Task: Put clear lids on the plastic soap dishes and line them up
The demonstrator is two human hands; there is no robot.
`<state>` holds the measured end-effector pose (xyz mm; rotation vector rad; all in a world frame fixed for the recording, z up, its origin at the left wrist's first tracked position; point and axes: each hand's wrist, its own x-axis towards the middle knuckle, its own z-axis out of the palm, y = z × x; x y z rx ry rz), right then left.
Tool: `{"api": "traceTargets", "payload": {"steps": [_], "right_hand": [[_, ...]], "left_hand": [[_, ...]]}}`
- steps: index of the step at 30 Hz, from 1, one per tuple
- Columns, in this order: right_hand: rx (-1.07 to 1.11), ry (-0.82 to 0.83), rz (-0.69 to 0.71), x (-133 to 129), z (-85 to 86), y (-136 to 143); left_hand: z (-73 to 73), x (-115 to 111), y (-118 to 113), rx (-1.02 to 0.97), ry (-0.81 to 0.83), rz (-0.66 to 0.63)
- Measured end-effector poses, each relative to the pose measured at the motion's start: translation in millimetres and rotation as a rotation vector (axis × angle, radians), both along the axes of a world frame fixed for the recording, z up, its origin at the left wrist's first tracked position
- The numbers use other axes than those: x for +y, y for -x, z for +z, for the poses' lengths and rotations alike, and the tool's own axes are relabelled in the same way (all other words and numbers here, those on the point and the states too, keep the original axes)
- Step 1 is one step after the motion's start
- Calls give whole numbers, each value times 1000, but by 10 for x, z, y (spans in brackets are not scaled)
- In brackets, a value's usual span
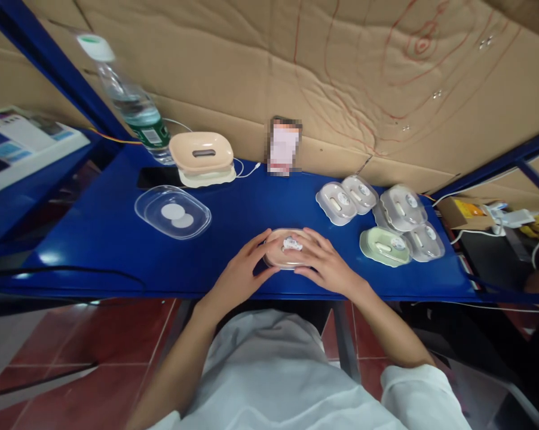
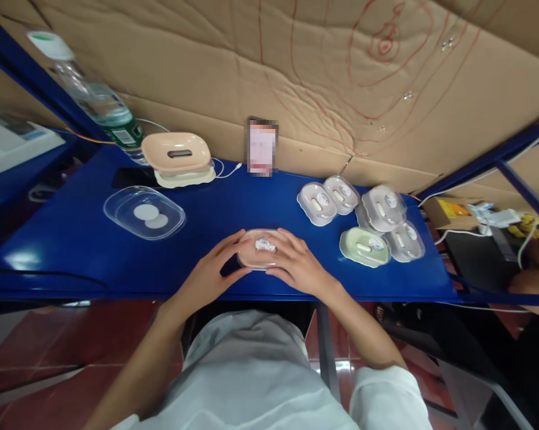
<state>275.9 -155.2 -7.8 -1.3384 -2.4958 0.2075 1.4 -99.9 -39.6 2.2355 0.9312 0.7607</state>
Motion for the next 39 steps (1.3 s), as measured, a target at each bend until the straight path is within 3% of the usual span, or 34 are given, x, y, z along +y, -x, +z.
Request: {"api": "traceTargets", "payload": {"steps": [3,7,10,13,21,27,30,35,39], "right_hand": [[-54,-46,-125,-150,-26,-14],[-104,-141,-448,-210,-106,-154],[-122,-255,-610,-180,-183,-215],[-134,-309,-560,-161,-229,-207],[-128,-288,-486,-156,-229,-317],[-3,-238,-647,-66,-185,-443],[55,-179,-601,-9,-140,-522],[126,-248,-463,48,155,-638],[129,-363,-523,334,479,-935]], "left_hand": [[105,11,171,-77,-155,87],[247,91,447,-77,-388,472],[250,160,545,105,-385,681],[170,176,539,245,-285,786],[-10,161,531,290,-259,688],[-69,132,438,233,-316,611],[-86,116,399,235,-352,592],[-123,126,403,204,-375,565],[-141,149,400,167,-401,531]]}}
